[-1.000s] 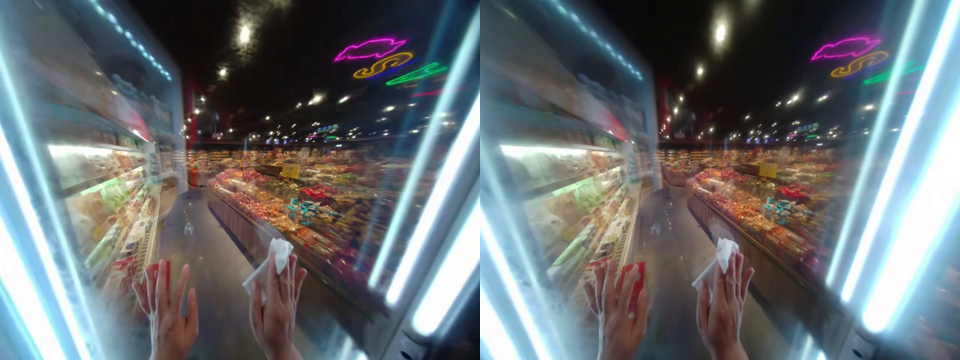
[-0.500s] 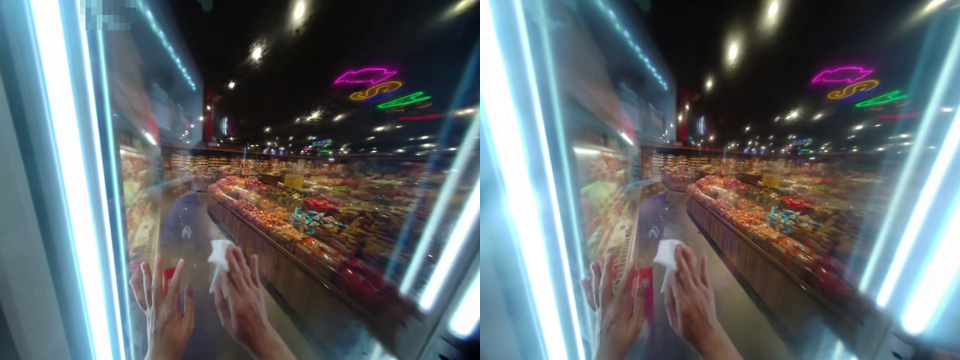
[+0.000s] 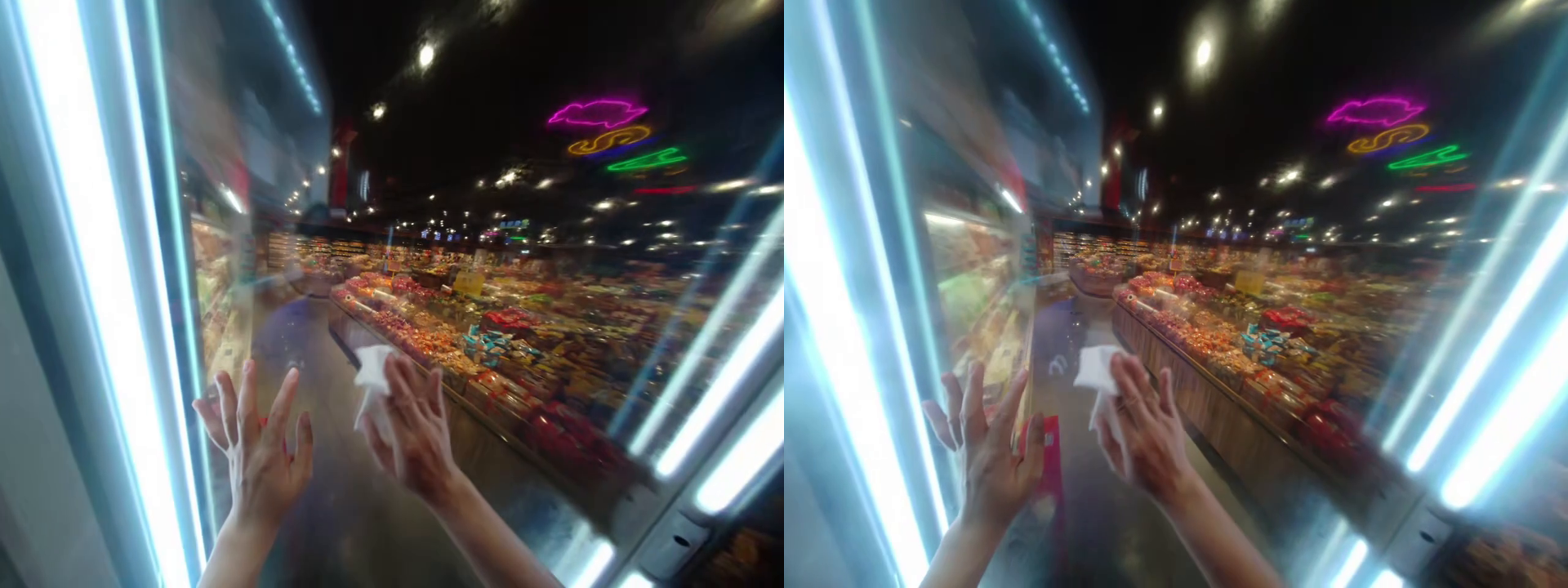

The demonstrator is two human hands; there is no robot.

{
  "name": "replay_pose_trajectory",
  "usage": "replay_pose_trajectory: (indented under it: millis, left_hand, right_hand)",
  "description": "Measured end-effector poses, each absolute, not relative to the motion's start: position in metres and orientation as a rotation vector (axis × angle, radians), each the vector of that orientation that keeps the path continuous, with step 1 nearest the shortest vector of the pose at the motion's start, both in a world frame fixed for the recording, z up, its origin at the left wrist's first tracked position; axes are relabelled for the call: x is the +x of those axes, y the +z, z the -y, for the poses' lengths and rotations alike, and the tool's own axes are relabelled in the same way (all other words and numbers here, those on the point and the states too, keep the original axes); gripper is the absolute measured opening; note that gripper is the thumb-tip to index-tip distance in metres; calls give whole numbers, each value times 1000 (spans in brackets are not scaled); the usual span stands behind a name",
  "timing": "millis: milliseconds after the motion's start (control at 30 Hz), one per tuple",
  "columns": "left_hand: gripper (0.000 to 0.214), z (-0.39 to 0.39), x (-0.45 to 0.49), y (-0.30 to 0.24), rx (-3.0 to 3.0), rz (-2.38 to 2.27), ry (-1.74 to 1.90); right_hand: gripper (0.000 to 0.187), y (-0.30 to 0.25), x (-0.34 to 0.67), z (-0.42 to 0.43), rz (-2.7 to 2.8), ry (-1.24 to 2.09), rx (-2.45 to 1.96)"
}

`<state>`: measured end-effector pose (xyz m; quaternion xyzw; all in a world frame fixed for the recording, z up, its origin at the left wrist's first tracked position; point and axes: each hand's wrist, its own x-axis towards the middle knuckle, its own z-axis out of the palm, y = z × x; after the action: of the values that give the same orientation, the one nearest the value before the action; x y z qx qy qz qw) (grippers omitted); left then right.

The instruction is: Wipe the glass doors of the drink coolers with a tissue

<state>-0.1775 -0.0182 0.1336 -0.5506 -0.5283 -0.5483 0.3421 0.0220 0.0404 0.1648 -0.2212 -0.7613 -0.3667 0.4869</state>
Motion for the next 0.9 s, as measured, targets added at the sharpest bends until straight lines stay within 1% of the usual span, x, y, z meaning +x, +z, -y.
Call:
replay_pose_trajectory:
  millis: [133,267,367,433,500,633,700,833,900]
  left_hand:
    - [72,13,-165,156,-1449,1336,-1397]
    - [66,2,-135,172,-1557,1308,-1370]
    - [70,-6,-102,179,-1602,1253,-1332]
    - [73,-12,-76,181,-1614,1226,-1305]
    - [74,-18,-48,180,-1641,1208,-1283]
    - [71,-24,10,162,-1772,1175,-1200]
    - [64,-24,38,145,-1869,1122,-1158]
    - [49,-19,91,102,-2097,909,-1134]
    - [48,-16,117,77,-2250,859,-1145]
  right_hand:
    - [65,185,60,-51,1597,-856,-766]
    - [70,185,91,-55,1787,-942,-658]
    - [72,185,128,-62,1673,-931,-739]
    - [68,183,156,-67,1484,-843,-873]
    - [65,175,178,-69,1426,-792,-925]
    - [64,139,212,-65,1735,-882,-776]
    - [58,124,238,-59,1762,-857,-787]
    - [40,112,320,-42,1426,-611,-963]
    - [35,106,363,-32,1168,-448,-1024]
